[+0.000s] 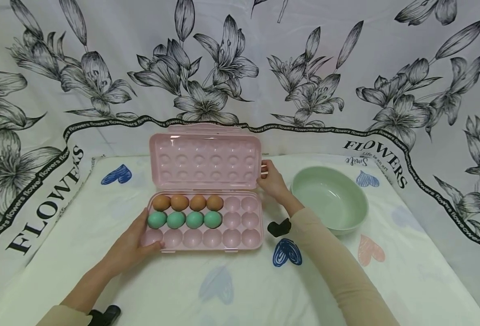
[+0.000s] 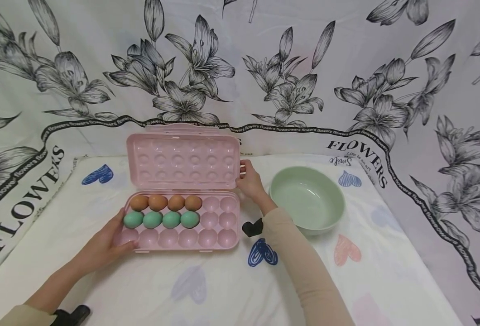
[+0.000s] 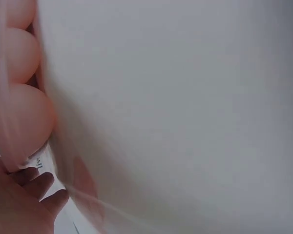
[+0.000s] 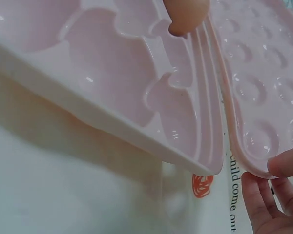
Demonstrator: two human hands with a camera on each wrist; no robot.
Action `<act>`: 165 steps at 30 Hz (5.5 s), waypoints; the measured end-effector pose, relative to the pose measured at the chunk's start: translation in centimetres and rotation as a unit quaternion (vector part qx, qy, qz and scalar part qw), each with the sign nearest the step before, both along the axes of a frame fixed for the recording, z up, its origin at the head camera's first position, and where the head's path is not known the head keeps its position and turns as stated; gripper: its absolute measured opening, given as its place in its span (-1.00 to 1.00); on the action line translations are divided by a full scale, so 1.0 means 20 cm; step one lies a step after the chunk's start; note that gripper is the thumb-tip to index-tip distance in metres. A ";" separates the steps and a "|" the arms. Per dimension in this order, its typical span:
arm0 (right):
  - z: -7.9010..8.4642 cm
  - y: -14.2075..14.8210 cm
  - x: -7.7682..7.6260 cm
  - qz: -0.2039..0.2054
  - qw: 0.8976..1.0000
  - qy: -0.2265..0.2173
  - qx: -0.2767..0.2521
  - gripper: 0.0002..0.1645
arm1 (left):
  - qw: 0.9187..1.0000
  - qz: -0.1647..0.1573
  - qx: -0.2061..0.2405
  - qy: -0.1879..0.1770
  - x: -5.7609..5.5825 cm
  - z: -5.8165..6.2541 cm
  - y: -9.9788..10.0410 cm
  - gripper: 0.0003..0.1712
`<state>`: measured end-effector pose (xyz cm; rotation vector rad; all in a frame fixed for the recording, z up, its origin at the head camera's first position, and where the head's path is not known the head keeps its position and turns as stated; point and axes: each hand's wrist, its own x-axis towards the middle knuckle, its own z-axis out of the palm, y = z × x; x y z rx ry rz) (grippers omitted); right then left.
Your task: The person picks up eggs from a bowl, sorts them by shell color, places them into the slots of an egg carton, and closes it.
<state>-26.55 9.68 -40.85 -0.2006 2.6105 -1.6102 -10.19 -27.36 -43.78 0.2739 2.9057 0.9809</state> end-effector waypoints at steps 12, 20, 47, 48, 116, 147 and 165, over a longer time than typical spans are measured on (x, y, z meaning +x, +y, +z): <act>0.01 0.00 0.03 -0.002 0.999 0.031 0.024 -0.37 | 0.999 0.029 -0.002 -0.024 -0.12 0.21 -0.08 -0.02; 0.03 0.00 0.04 0.002 0.999 0.044 0.027 -0.43 | 0.996 0.086 0.016 0.029 -0.31 0.33 -0.12 -0.17; 0.13 0.05 0.15 0.007 0.986 0.123 0.111 -0.80 | 0.978 0.166 0.088 0.093 -0.51 0.39 -0.02 -0.48; 0.13 0.06 0.16 0.011 0.985 0.124 0.116 -0.80 | 0.977 0.167 0.076 0.105 -0.50 0.39 -0.03 -0.51; 0.01 -0.06 0.67 0.290 0.843 0.320 0.321 -0.38 | 0.979 -0.085 -0.145 0.118 0.09 0.18 0.05 0.01; -0.14 -0.13 0.71 0.219 0.783 0.401 0.422 -0.06 | 0.927 -0.089 -0.259 0.256 0.07 0.10 0.11 0.06; -0.11 -0.11 0.72 0.245 0.786 0.377 0.424 -0.03 | 0.913 -0.123 -0.271 0.278 0.06 0.09 0.06 0.05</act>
